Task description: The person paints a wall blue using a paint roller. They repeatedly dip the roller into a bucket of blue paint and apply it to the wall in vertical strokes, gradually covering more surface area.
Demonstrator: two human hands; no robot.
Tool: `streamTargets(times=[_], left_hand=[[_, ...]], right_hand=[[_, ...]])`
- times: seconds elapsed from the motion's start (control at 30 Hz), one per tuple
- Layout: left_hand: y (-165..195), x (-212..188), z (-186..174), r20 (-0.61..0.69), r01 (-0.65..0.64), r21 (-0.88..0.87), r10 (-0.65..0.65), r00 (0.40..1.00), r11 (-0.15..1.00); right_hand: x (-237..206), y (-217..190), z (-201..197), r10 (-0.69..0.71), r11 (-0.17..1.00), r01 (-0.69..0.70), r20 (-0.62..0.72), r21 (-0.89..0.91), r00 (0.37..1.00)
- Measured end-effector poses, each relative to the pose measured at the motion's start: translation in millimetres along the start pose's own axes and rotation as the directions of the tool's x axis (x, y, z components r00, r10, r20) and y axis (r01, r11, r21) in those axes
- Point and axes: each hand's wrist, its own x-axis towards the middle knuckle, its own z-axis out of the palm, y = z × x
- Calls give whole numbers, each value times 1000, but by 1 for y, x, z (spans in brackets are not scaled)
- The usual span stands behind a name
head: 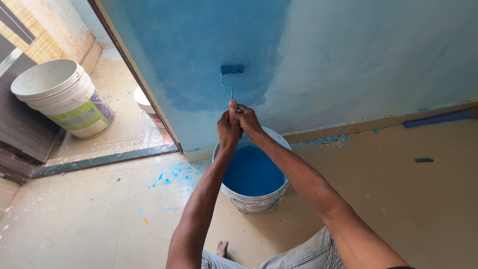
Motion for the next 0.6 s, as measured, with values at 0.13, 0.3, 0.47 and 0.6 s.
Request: streamTargets(times=[0.13, 0.3, 0.47, 0.6], left_hand=[[20, 15, -1, -6, -58, 99, 59, 998, 993], [83, 56, 14, 32, -213, 62, 211, 977, 975], [131, 77, 39, 40, -254, -92, 259, 965, 963], [122, 74, 45, 5, -237, -63, 238, 971, 969]], right_hand=[[11, -17, 2, -22, 1000, 22, -41, -3, 999], [31, -89, -6, -157, 986, 160, -67, 37, 985], [33, -159, -25, -167, 986, 167, -47, -9, 985], [26, -155, -27, -164, 986, 163, -38, -23, 986]])
